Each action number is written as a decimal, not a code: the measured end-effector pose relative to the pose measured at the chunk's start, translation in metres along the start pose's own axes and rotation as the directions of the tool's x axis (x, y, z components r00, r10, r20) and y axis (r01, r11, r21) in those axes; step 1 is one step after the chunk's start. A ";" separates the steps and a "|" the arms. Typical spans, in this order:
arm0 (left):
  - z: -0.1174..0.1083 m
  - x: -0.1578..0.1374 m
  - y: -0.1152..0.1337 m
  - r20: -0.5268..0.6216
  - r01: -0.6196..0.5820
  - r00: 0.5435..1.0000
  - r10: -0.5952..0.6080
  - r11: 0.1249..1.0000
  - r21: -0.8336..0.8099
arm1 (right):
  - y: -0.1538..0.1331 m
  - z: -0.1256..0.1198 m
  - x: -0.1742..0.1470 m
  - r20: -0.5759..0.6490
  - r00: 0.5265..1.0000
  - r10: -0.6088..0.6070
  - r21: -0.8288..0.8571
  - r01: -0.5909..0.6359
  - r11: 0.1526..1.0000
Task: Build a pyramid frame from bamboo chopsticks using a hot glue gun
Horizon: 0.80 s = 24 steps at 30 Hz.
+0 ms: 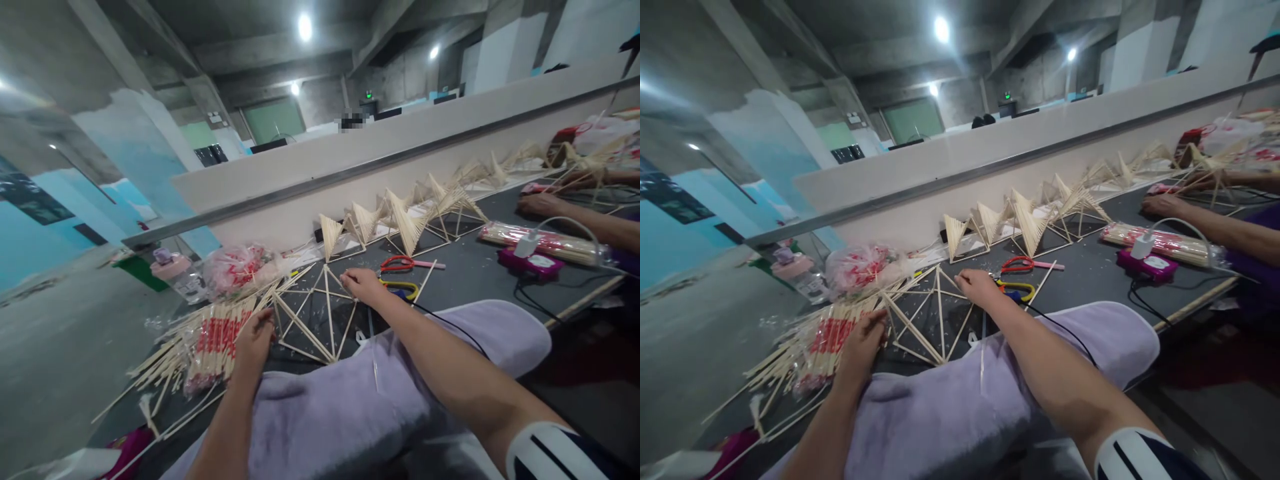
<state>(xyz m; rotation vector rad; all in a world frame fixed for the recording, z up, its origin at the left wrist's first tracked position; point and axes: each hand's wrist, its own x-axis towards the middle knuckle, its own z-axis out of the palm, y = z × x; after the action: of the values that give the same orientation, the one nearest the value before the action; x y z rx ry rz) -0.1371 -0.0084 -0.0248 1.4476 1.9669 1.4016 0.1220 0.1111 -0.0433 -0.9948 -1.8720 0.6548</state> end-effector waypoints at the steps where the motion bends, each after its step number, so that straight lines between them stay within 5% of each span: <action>1: 0.001 0.000 -0.001 0.047 -0.031 0.998 0.030 0.999 0.016 | -0.001 0.000 0.000 0.014 1.000 -0.011 -0.007 0.011 1.000; 9: 0.003 0.001 -0.007 0.248 -0.147 0.965 0.091 0.964 0.221 | -0.001 0.000 -0.002 0.166 0.984 -0.065 -0.043 0.074 0.996; 24: 0.016 0.007 -0.008 0.162 -0.039 0.987 0.011 0.984 0.173 | 0.002 0.002 -0.003 0.213 0.975 -0.067 -0.068 0.083 0.994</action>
<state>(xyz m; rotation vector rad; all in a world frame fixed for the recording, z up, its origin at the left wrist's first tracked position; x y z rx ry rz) -0.1327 0.0057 -0.0374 1.6122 2.0171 1.1059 0.1216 0.1090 -0.0470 -0.9276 -2.1234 0.6689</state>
